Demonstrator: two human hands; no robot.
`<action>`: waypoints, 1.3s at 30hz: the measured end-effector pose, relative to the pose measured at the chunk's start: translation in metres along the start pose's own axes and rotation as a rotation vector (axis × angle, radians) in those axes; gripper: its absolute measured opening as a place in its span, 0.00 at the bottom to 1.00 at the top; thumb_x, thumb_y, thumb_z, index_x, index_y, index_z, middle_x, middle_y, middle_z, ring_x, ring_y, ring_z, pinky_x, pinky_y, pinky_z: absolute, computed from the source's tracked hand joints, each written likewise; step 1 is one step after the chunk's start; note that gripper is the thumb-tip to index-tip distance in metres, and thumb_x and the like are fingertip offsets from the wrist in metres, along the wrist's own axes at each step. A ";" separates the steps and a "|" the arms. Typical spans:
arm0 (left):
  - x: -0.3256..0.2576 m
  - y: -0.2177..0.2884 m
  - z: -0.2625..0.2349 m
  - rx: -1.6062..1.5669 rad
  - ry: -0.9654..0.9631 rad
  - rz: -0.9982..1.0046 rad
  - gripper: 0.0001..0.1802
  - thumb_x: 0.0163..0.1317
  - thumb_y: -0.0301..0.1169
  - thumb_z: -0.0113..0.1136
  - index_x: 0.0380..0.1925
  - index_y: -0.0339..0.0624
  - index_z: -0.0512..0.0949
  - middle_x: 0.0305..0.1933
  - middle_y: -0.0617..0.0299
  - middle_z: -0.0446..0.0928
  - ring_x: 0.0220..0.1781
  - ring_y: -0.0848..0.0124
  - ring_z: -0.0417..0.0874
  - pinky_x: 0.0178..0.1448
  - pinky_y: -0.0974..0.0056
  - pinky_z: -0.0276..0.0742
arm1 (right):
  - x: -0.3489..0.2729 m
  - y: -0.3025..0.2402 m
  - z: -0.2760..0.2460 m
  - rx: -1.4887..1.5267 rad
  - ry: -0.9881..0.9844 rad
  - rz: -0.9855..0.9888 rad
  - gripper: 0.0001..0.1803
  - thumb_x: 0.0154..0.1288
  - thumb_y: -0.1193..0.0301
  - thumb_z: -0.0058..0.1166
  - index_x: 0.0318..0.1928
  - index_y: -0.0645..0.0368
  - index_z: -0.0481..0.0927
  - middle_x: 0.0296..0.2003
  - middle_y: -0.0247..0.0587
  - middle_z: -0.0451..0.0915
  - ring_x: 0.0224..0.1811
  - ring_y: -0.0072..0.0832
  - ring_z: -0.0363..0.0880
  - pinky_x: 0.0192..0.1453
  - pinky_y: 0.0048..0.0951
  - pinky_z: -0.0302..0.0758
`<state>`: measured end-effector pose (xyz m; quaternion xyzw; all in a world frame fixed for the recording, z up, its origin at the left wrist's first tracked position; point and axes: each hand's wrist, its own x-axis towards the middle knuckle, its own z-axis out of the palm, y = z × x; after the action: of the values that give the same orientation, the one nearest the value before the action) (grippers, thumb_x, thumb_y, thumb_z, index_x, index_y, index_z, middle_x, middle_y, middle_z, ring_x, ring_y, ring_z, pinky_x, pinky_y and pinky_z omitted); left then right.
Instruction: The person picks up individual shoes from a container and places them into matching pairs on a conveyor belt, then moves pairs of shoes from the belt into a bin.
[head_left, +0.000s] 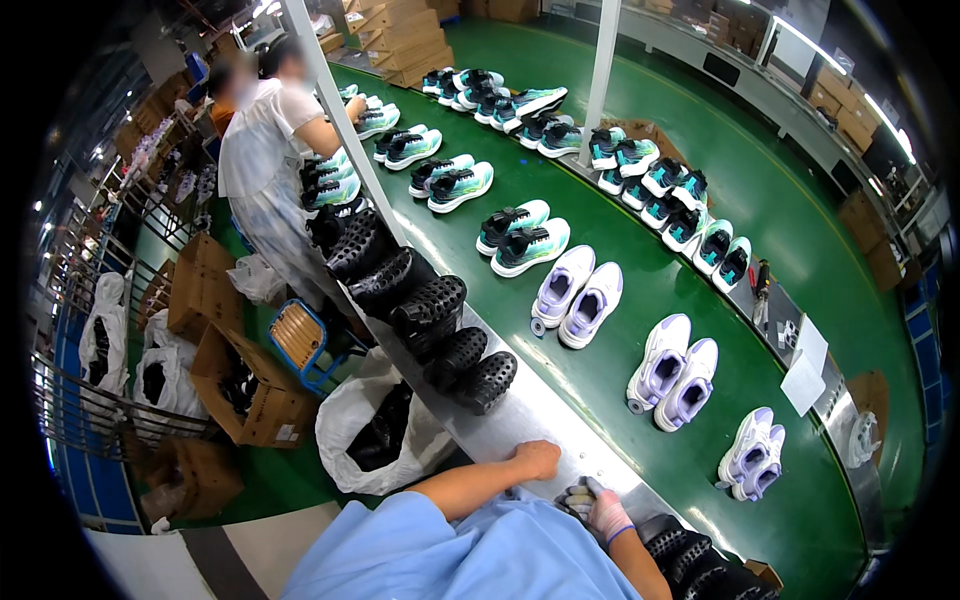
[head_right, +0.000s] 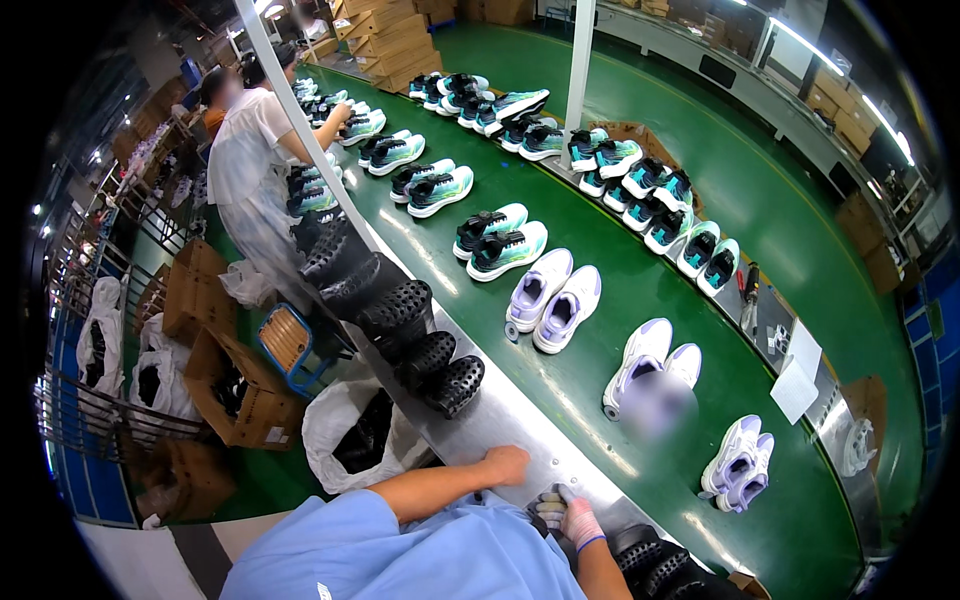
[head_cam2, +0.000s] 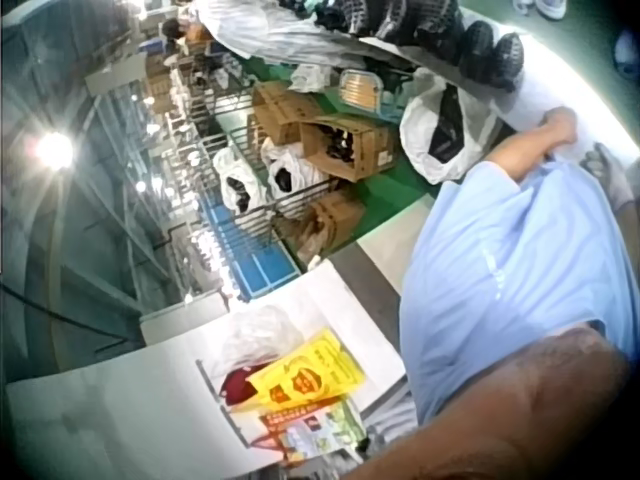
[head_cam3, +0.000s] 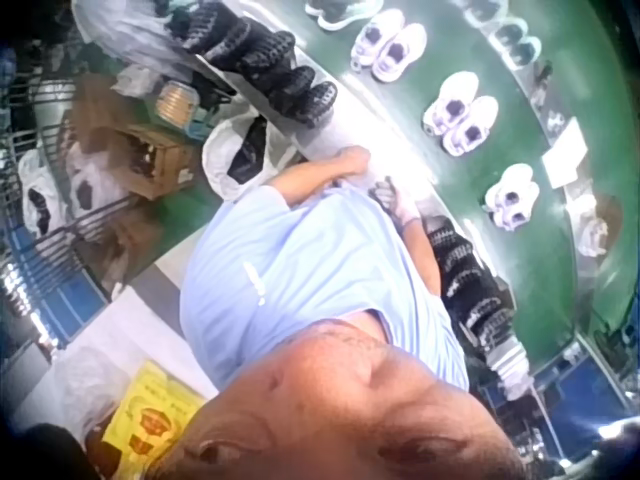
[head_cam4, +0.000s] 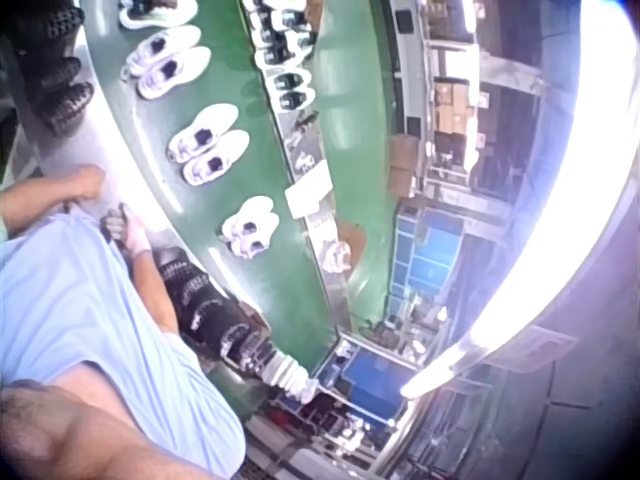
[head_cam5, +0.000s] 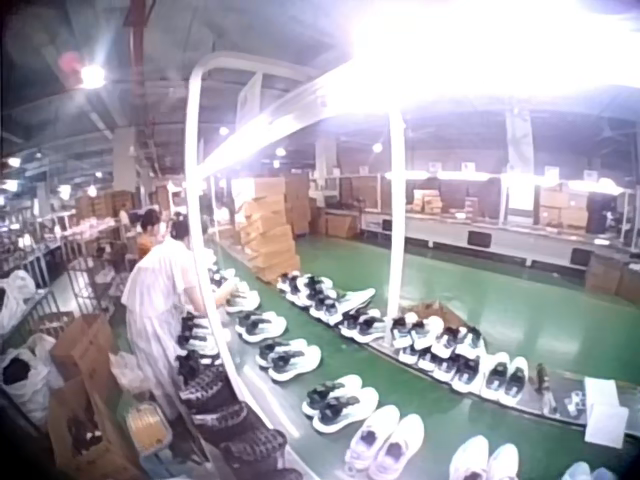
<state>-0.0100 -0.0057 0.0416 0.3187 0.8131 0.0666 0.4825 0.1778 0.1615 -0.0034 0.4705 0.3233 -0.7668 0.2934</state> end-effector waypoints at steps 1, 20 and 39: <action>0.000 0.000 0.000 0.000 -0.005 0.005 0.19 0.61 0.28 0.55 0.51 0.37 0.85 0.58 0.44 0.83 0.61 0.50 0.85 0.63 0.47 0.82 | 0.000 0.000 0.000 -0.002 -0.005 0.001 0.27 0.75 0.47 0.50 0.45 0.62 0.83 0.34 0.48 0.88 0.28 0.37 0.85 0.38 0.39 0.83; 0.002 0.003 -0.002 -0.016 -0.028 -0.021 0.20 0.60 0.27 0.56 0.52 0.35 0.85 0.59 0.43 0.83 0.62 0.48 0.84 0.63 0.47 0.82 | 0.002 0.002 0.002 0.000 0.035 0.019 0.26 0.76 0.46 0.49 0.44 0.59 0.84 0.33 0.46 0.88 0.27 0.36 0.85 0.37 0.39 0.82; 0.004 0.002 -0.001 -0.013 -0.029 -0.015 0.20 0.59 0.27 0.55 0.50 0.34 0.85 0.58 0.41 0.83 0.62 0.47 0.84 0.63 0.47 0.82 | -0.002 0.001 0.003 0.002 0.005 -0.007 0.27 0.76 0.47 0.50 0.46 0.60 0.84 0.33 0.44 0.89 0.26 0.33 0.85 0.34 0.37 0.83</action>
<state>-0.0113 -0.0013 0.0399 0.3105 0.8081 0.0636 0.4966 0.1780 0.1588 -0.0009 0.4716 0.3251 -0.7670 0.2892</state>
